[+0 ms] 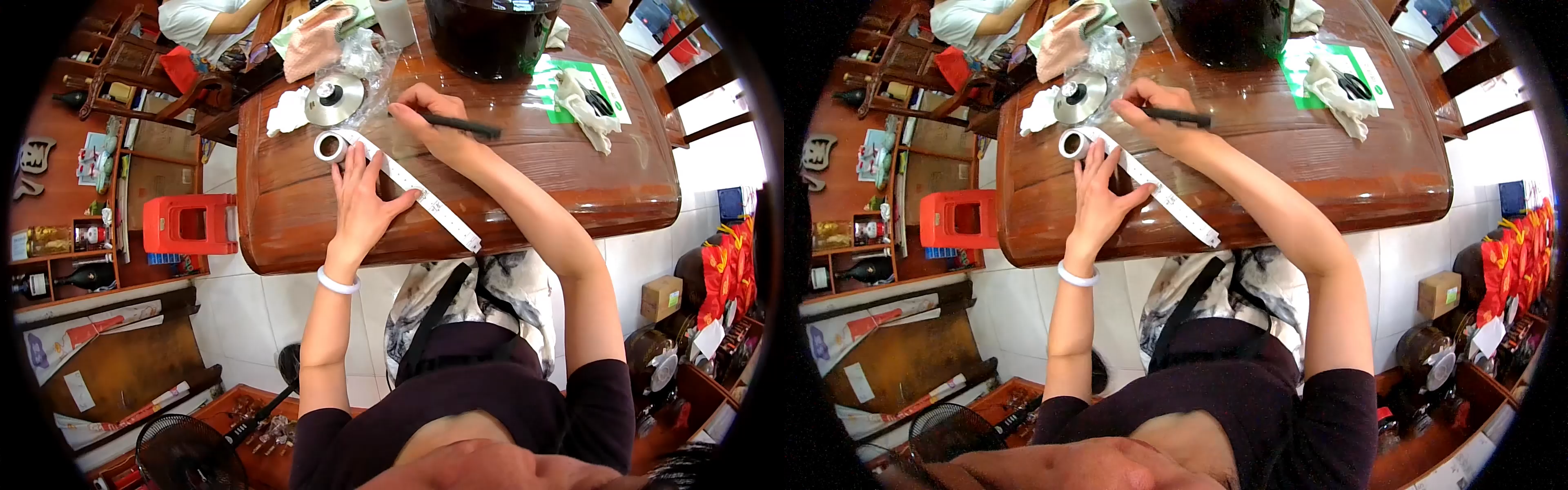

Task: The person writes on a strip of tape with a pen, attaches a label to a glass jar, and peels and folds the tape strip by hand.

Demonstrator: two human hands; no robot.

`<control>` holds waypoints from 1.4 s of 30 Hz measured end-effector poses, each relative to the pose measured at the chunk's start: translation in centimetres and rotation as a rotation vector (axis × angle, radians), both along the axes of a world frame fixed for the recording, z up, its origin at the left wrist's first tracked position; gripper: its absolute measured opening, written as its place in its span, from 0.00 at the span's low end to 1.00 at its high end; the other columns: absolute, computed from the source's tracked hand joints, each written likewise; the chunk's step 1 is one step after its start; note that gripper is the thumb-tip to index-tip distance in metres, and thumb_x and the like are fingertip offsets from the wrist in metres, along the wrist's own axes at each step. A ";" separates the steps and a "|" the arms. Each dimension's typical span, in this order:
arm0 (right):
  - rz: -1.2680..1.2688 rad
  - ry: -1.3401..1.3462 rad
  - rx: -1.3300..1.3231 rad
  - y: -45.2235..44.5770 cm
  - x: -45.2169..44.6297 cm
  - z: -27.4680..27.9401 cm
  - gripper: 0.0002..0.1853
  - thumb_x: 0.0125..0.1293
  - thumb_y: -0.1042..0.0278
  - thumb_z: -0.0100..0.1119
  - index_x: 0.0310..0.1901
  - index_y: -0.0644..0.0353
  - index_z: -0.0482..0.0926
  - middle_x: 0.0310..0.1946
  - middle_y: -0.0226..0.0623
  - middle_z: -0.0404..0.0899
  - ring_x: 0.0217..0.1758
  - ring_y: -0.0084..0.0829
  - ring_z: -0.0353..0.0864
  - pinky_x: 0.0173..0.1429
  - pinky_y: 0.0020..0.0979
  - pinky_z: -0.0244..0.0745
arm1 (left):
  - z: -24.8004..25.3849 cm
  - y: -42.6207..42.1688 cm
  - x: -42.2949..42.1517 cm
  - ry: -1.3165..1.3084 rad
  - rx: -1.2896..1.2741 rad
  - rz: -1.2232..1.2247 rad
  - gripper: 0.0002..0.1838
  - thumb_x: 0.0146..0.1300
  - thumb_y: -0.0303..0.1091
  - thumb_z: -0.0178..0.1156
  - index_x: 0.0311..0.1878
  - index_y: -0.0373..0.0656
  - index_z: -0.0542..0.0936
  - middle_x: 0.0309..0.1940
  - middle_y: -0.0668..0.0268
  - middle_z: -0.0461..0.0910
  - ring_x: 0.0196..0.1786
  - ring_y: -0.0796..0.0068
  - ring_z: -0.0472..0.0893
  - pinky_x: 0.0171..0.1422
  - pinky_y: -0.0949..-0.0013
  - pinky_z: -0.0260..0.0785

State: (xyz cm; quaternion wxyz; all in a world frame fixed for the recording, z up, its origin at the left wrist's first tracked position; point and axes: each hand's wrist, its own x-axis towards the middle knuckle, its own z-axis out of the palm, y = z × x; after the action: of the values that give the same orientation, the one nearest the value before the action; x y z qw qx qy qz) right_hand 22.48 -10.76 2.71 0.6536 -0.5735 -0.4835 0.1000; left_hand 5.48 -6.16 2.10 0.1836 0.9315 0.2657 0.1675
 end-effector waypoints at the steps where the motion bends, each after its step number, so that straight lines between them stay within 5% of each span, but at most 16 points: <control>1: -0.013 -0.017 0.069 -0.1 0.0 0.5 0.10 0.62 0.64 0.59 0.36 0.63 0.76 0.21 0.31 0.77 0.21 0.18 0.69 0.27 0.24 0.65 | 0.0 0.4 0.1 -0.004 0.010 0.005 0.39 0.45 0.47 0.70 0.58 0.32 0.71 0.65 0.46 0.60 0.71 0.51 0.54 0.72 0.47 0.35; 3: -0.043 -0.154 0.049 -1.9 0.3 2.0 0.11 0.63 0.64 0.58 0.43 0.62 0.76 0.27 0.32 0.79 0.25 0.20 0.73 0.30 0.24 0.69 | -0.4 1.0 0.0 -0.001 0.013 0.006 0.42 0.46 0.47 0.70 0.60 0.31 0.67 0.65 0.46 0.61 0.71 0.54 0.55 0.72 0.48 0.37; 5: 0.113 -0.022 -0.344 -4.9 0.4 3.0 0.10 0.63 0.67 0.58 0.42 0.62 0.76 0.28 0.35 0.79 0.27 0.24 0.77 0.33 0.24 0.71 | -1.0 2.2 0.3 -0.060 0.033 -0.011 0.43 0.46 0.47 0.69 0.61 0.32 0.65 0.63 0.42 0.61 0.69 0.50 0.57 0.70 0.43 0.40; 7: 0.081 -0.351 -0.165 -7.0 0.7 1.4 0.09 0.60 0.70 0.61 0.41 0.61 0.77 0.28 0.39 0.79 0.26 0.30 0.78 0.31 0.26 0.72 | -1.2 3.2 0.9 -0.100 0.030 0.050 0.43 0.47 0.47 0.69 0.62 0.32 0.64 0.63 0.43 0.62 0.68 0.50 0.58 0.70 0.43 0.42; 10: 0.093 -0.459 -0.231 -10.2 0.3 0.4 0.11 0.54 0.72 0.63 0.39 0.58 0.75 0.25 0.38 0.78 0.28 0.39 0.79 0.29 0.35 0.72 | -1.2 4.0 1.3 -0.115 0.101 0.079 0.42 0.48 0.49 0.68 0.61 0.33 0.65 0.62 0.44 0.63 0.66 0.49 0.61 0.67 0.45 0.48; 16: 0.046 -0.540 -0.257 -11.4 -0.2 -1.8 0.11 0.50 0.74 0.64 0.36 0.56 0.73 0.24 0.34 0.74 0.29 0.37 0.71 0.30 0.37 0.68 | -1.0 2.4 1.5 -0.053 0.275 0.149 0.37 0.49 0.48 0.67 0.58 0.36 0.69 0.59 0.46 0.67 0.63 0.47 0.63 0.64 0.50 0.52; 19: 0.042 -0.544 -0.230 -11.1 -0.6 -2.0 0.11 0.50 0.73 0.64 0.34 0.57 0.72 0.24 0.35 0.73 0.28 0.38 0.71 0.30 0.37 0.68 | 0.3 0.1 1.5 -0.192 0.466 0.163 0.29 0.49 0.38 0.68 0.53 0.35 0.74 0.56 0.50 0.70 0.59 0.48 0.66 0.62 0.53 0.56; 22: 0.042 -0.511 -0.291 -11.0 -0.7 -2.1 0.12 0.49 0.77 0.65 0.34 0.58 0.73 0.26 0.34 0.75 0.28 0.36 0.73 0.30 0.34 0.69 | 0.6 -3.5 1.1 -0.404 0.371 -0.120 0.17 0.46 0.24 0.66 0.43 0.37 0.78 0.45 0.56 0.75 0.52 0.53 0.71 0.56 0.56 0.64; 25: 0.031 -0.426 -0.262 -10.9 -0.8 -2.4 0.11 0.51 0.74 0.63 0.33 0.57 0.70 0.23 0.37 0.71 0.28 0.41 0.72 0.31 0.39 0.67 | -0.1 -6.3 1.4 -0.326 0.017 -0.232 0.16 0.48 0.24 0.64 0.43 0.35 0.78 0.45 0.54 0.75 0.49 0.53 0.73 0.53 0.58 0.68; 33: -0.005 -0.416 -0.289 -12.5 -1.7 -1.6 0.09 0.52 0.76 0.62 0.32 0.58 0.70 0.21 0.39 0.69 0.28 0.42 0.72 0.30 0.38 0.67 | -1.2 -5.3 1.3 -0.278 0.058 -0.207 0.19 0.49 0.30 0.67 0.45 0.35 0.78 0.55 0.51 0.72 0.60 0.51 0.70 0.62 0.56 0.64; 42: 0.097 -0.221 -0.310 -12.0 -0.8 -0.5 0.09 0.58 0.68 0.62 0.32 0.61 0.72 0.24 0.40 0.77 0.26 0.38 0.78 0.27 0.32 0.71 | -0.4 -3.5 0.2 -0.121 0.047 -0.385 0.21 0.51 0.39 0.66 0.50 0.45 0.79 0.61 0.53 0.66 0.66 0.54 0.63 0.69 0.43 0.47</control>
State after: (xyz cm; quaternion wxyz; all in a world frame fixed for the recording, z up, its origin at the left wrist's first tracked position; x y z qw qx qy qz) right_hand 21.70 -22.74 2.16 0.4950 -0.6506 -0.5584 0.1411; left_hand 5.70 -9.71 1.73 0.2062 0.9573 0.0672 0.1911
